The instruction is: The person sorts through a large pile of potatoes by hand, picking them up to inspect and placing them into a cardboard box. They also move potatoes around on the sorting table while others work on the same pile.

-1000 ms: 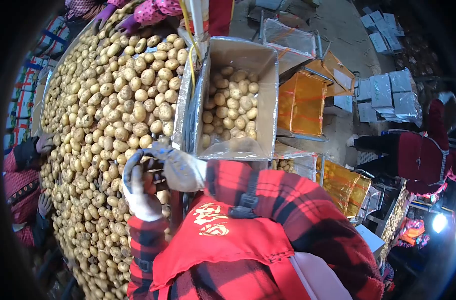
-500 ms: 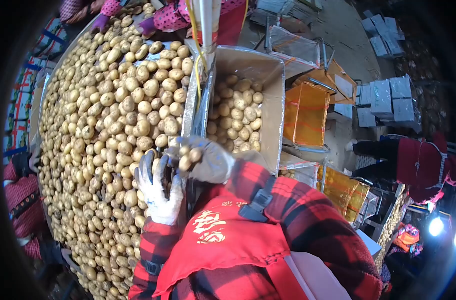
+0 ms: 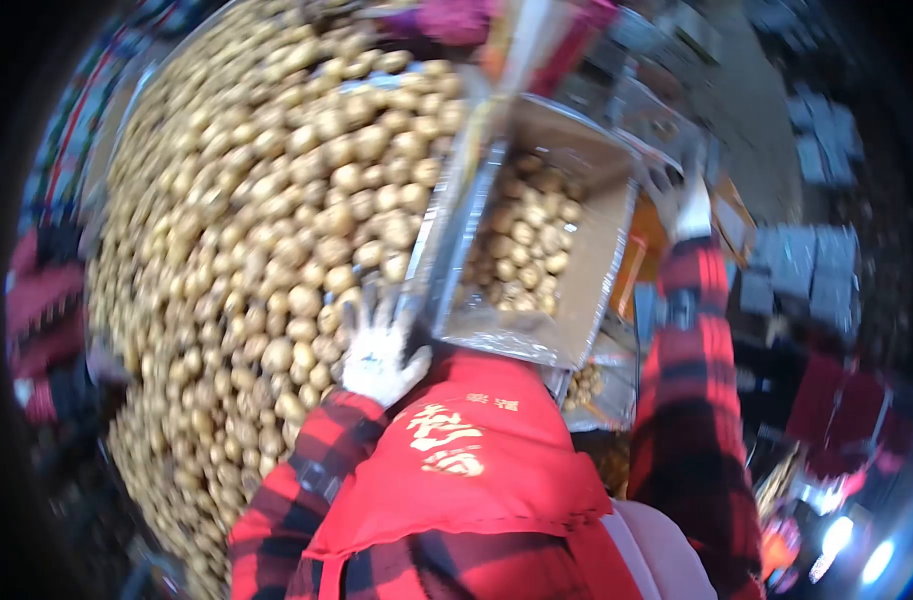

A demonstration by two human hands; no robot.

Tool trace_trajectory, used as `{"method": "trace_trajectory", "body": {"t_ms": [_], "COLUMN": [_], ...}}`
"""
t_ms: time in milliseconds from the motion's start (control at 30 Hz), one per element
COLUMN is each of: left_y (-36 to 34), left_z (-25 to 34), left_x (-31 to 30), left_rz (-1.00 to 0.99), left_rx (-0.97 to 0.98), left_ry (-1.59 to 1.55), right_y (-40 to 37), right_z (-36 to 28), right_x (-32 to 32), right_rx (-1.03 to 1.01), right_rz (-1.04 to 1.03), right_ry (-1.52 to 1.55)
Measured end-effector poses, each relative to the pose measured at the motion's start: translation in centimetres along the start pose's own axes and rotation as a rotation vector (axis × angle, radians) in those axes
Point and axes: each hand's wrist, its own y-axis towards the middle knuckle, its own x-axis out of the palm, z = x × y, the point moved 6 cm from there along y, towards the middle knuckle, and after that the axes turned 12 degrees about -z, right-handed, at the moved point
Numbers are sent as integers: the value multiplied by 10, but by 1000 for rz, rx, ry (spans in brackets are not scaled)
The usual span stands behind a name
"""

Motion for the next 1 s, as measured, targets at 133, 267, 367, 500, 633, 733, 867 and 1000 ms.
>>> {"method": "trace_trajectory", "body": {"t_ms": [133, 267, 367, 500, 633, 733, 867, 1000], "left_y": [-4, -12, -31, -101, -156, -162, -159, -167], "left_z": [0, -5, -17, -73, -131, -138, -140, -135], "left_x": [-5, -6, -8, -37, -25, -13, -15, -15], "left_rz": [35, 89, 178, 510, 469, 479, 403, 558], "left_rx": [8, 60, 91, -213, -727, -731, -755, -737], "left_ry": [-58, -129, -190, -175, -96, -130, -258, -275], "right_y": [-104, -213, -253, -273, -288, -271, -255, -194], "right_z": [96, 193, 216, 254, 319, 356, 387, 395], "right_x": [110, 247, 326, 368, 413, 442, 507, 533], "right_rx": [84, -110, -530, -719, -627, -728, -874, -1174], "right_rz": [-242, -828, -1244, -1323, -1312, -1271, -1156, -1310], "right_ry": [-696, -882, -1118, -1413, -1727, -1834, -2052, -1701]}}
